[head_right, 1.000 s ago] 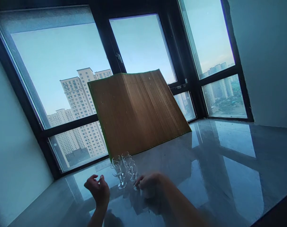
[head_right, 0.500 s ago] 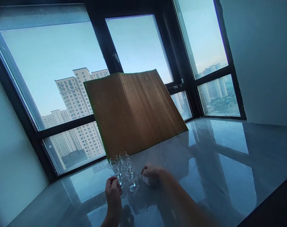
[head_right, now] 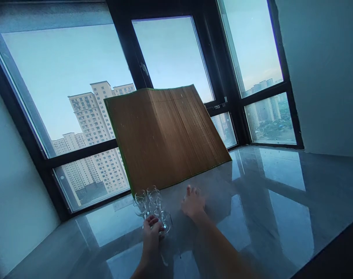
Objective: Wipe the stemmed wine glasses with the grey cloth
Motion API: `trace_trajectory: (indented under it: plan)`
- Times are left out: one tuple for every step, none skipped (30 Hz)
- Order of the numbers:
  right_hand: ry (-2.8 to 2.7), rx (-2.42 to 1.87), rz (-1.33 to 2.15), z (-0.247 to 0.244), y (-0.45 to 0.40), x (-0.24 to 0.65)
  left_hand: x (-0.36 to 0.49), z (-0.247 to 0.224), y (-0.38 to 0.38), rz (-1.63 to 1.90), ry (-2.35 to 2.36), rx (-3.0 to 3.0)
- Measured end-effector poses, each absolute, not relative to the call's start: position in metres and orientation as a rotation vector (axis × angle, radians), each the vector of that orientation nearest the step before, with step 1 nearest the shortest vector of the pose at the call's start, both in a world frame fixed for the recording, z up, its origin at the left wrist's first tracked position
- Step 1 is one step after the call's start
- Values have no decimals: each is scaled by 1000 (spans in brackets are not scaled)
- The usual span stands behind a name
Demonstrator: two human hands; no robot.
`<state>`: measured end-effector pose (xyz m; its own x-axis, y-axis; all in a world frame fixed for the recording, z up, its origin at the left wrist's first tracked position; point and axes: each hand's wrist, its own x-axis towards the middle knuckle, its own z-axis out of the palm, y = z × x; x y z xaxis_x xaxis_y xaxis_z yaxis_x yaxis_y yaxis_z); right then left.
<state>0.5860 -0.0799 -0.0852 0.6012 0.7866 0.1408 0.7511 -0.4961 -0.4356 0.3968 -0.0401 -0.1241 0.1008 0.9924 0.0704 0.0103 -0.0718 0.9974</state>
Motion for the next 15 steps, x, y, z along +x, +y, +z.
trace_trajectory:
  plan:
    - [-1183, -2415, 114, -84, -80, 584, 397, -123, -41, 1173, 1100, 1281]
    - [-1129, -2453, 133, -83, -80, 583, 397, -123, -42, 1169, 1090, 1254]
    - [-1095, -2475, 172, -82, -80, 582, 398, -123, -42, 1165, 1079, 1222]
    - [-1074, -2484, 210, -82, -79, 581, 399, -123, -41, 1159, 1064, 1187]
    - [-1065, -2481, 229, -83, -79, 580, 400, -124, -39, 1147, 1050, 1150]
    - [-1073, -2466, 222, -83, -79, 579, 401, -126, -38, 1130, 1036, 1114]
    - [-1095, -2438, 190, -85, -79, 579, 402, -127, -37, 1111, 1021, 1083]
    - [-1121, -2403, 148, -86, -79, 579, 403, -128, -36, 1095, 1000, 1057]
    - [-1144, -2363, 106, -88, -79, 580, 403, -128, -35, 1084, 982, 1033]
    - [-1163, -2320, 69, -91, -79, 580, 404, -128, -35, 1078, 969, 1010]
    - [-1175, -2274, 44, -94, -78, 582, 404, -128, -36, 1076, 955, 990]
    - [-1183, -2226, 28, -98, -76, 584, 403, -127, -36, 1074, 940, 975]
    - [-1183, -2175, 17, -102, -74, 586, 403, -126, -37, 1072, 932, 962]
    - [-1177, -2124, 10, -106, -71, 588, 403, -125, -38, 1072, 926, 951]
    - [-1166, -2070, 4, -111, -69, 590, 402, -124, -38, 1071, 917, 943]
